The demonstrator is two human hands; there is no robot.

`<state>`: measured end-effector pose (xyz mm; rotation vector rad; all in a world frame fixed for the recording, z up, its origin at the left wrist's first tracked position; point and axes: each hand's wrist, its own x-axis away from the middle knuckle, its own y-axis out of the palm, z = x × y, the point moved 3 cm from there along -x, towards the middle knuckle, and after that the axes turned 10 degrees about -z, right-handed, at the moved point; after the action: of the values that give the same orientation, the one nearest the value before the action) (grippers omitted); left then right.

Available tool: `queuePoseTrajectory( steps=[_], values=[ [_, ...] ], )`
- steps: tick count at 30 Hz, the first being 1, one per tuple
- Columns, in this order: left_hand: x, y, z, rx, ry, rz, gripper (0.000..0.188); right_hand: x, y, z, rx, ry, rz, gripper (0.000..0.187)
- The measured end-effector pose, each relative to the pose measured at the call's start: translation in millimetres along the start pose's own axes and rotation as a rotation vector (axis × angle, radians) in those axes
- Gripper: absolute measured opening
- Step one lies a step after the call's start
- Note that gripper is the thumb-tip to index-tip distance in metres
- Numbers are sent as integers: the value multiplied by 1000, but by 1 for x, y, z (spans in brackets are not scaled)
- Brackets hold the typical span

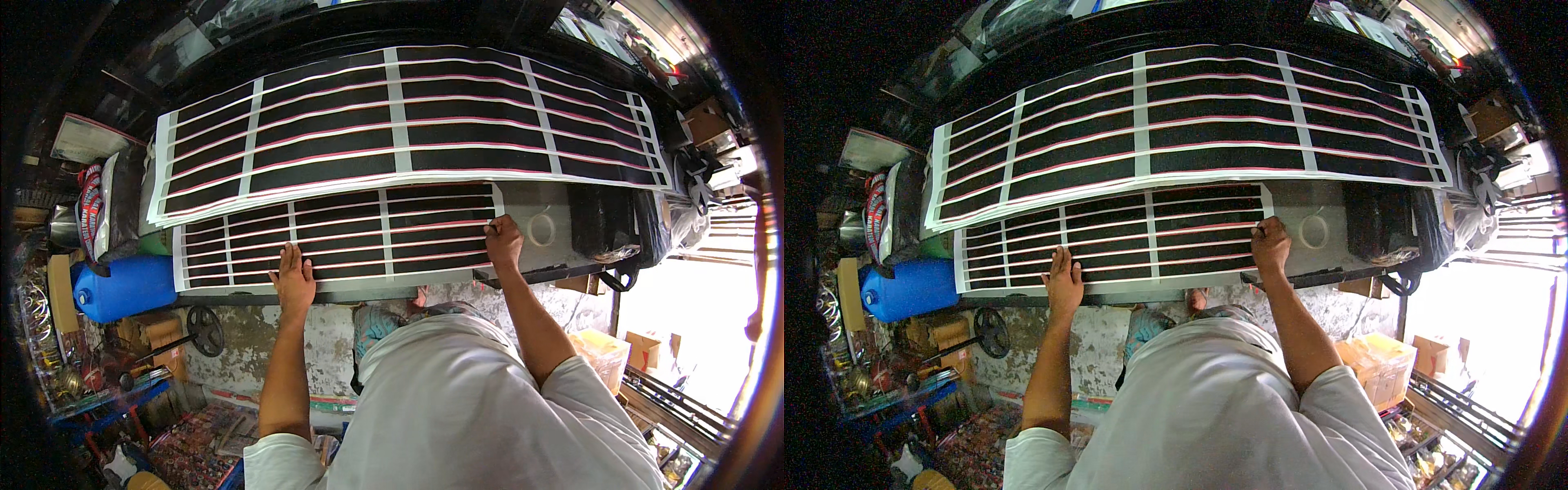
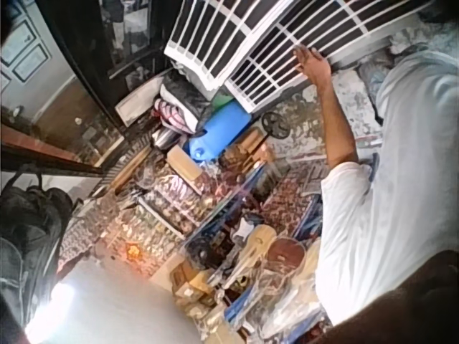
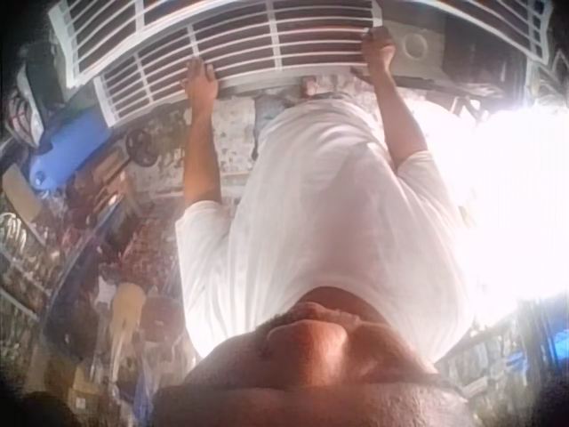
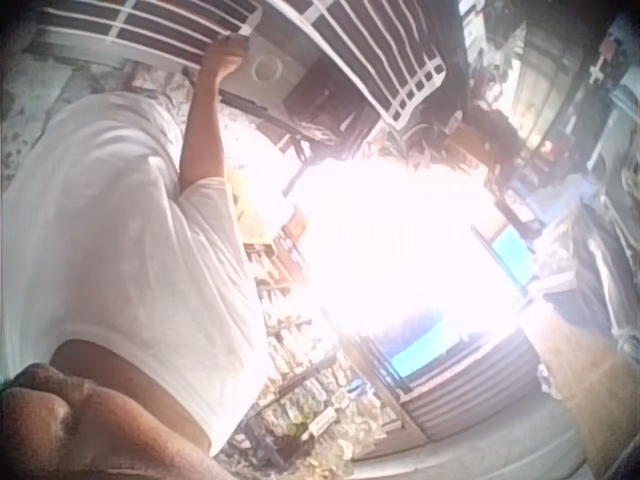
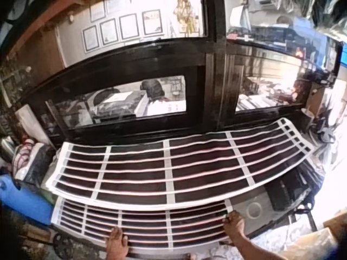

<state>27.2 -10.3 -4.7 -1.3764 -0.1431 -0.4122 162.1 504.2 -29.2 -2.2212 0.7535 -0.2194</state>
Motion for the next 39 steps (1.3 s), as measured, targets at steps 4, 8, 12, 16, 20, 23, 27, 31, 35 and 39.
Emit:
queuePoseTrajectory(
  steps=[4,8,12,16,20,23,27,31,35,39],
  values=[
    [3,-5,1,-12,-38,-63,55,-2,-3,-2,-89,151,-10,18],
    [3,-3,-5,2,-43,-80,55,-3,-4,-10,-169,243,-20,19],
    [1,-1,-6,-8,-31,-81,56,-3,-6,-9,-144,157,17,18],
    [1,-2,-3,-16,-61,-100,56,-4,-3,-5,-91,169,-5,17],
    [1,-5,-1,-26,-56,-84,56,1,0,-3,-53,181,14,17],
    [1,-6,4,-25,-68,-96,58,0,-1,1,-107,182,-21,16],
    [3,-3,6,-78,-29,-25,60,2,-7,-4,58,109,-19,19],
    [19,9,25,-55,100,211,60,12,-28,-52,272,-49,1,28],
    [43,6,104,45,433,250,52,24,-13,-71,119,-345,-96,30],
    [53,17,148,116,480,126,50,43,40,-96,93,-635,-490,37]
  ],
)
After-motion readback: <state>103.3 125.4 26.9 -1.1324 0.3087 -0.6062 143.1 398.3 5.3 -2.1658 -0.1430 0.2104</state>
